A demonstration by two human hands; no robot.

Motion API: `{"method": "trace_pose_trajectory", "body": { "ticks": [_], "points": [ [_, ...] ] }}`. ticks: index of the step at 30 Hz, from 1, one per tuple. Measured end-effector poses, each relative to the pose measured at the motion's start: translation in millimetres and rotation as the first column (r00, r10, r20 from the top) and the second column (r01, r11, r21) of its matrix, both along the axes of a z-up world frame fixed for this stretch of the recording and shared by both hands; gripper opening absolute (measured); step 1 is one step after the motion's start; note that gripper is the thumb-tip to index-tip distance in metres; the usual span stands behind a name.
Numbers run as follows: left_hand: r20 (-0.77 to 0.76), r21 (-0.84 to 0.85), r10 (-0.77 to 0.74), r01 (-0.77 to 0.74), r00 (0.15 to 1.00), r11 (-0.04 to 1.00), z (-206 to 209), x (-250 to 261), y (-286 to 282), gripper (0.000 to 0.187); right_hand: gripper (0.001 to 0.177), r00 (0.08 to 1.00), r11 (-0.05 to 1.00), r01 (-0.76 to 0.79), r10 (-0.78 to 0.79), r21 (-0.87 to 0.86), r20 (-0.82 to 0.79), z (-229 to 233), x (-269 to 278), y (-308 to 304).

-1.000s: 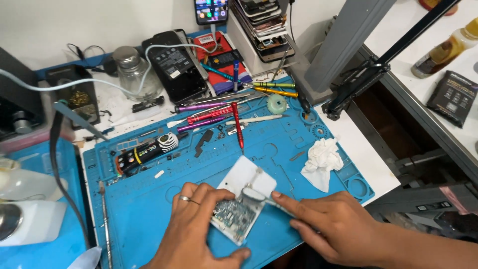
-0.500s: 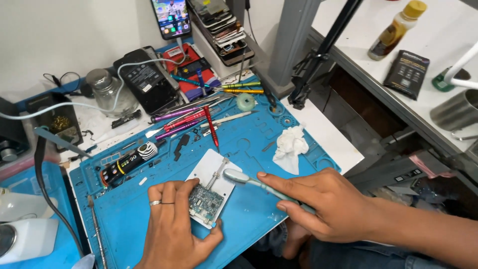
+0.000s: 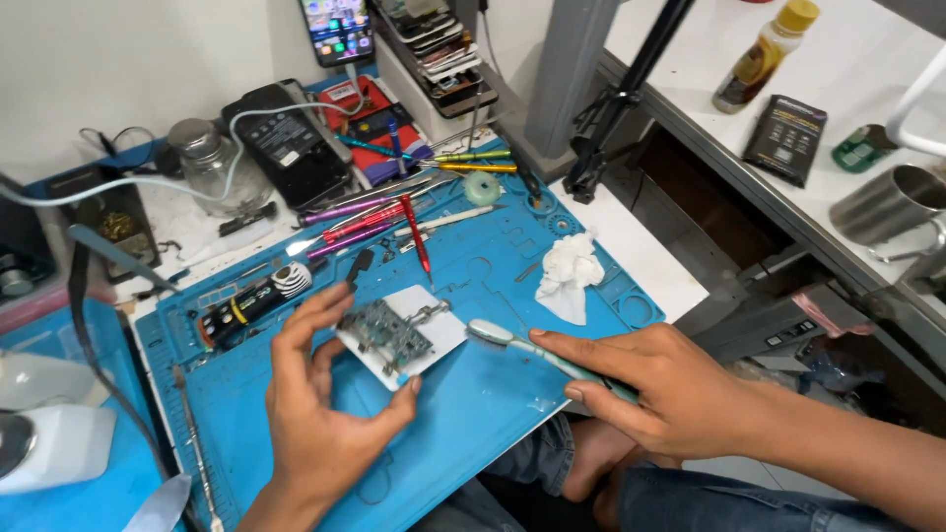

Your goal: The person cleans a small circuit board mounted on a white holder using a cotton swab. They scrub various areas of the board's surface with the swab, rotating the board to access different sides. The work is performed on a blue mat with various tools and components nearby.

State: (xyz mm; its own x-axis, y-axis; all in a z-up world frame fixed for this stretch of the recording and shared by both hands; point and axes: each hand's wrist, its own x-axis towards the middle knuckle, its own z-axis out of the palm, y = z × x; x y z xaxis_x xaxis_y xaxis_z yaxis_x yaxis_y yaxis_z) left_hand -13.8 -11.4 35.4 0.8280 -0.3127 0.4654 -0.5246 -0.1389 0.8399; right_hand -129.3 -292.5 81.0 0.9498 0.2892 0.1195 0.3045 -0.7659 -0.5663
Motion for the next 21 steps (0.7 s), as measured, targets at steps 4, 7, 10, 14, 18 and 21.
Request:
{"method": "trace_pose_trajectory", "body": {
  "ticks": [4,7,10,14,18,21],
  "points": [
    [-0.096,-0.196,-0.015,-0.004,0.995,0.981,-4,13,-3,0.068,0.05,0.994,0.998,0.01,-0.004,0.054,-0.108,-7,16,8],
    [-0.148,-0.35,-0.084,0.027,0.985,0.936,-11,22,-2,0.066,0.052,0.99,0.999,0.023,-0.016,0.046,-0.142,-8,29,15],
    [-0.219,-0.492,-0.127,0.003,0.968,0.871,-18,27,-2,0.074,0.051,0.997,0.998,-0.006,0.011,0.065,-0.071,-10,42,20],
    [-0.346,-0.719,-0.273,-0.066,0.898,0.692,-20,31,0,0.068,0.052,0.999,0.988,-0.006,0.014,0.155,-0.051,-14,49,28],
    [-0.557,-0.808,-0.495,-0.299,0.666,0.507,-25,31,-3,0.052,0.052,0.999,0.97,0.019,-0.009,0.243,-0.041,-7,48,42],
    [-0.757,-0.649,-0.499,-0.58,0.423,0.493,7,30,-13,0.044,0.052,0.996,0.961,0.081,-0.071,0.263,-0.047,-3,49,49]
  ]
}}
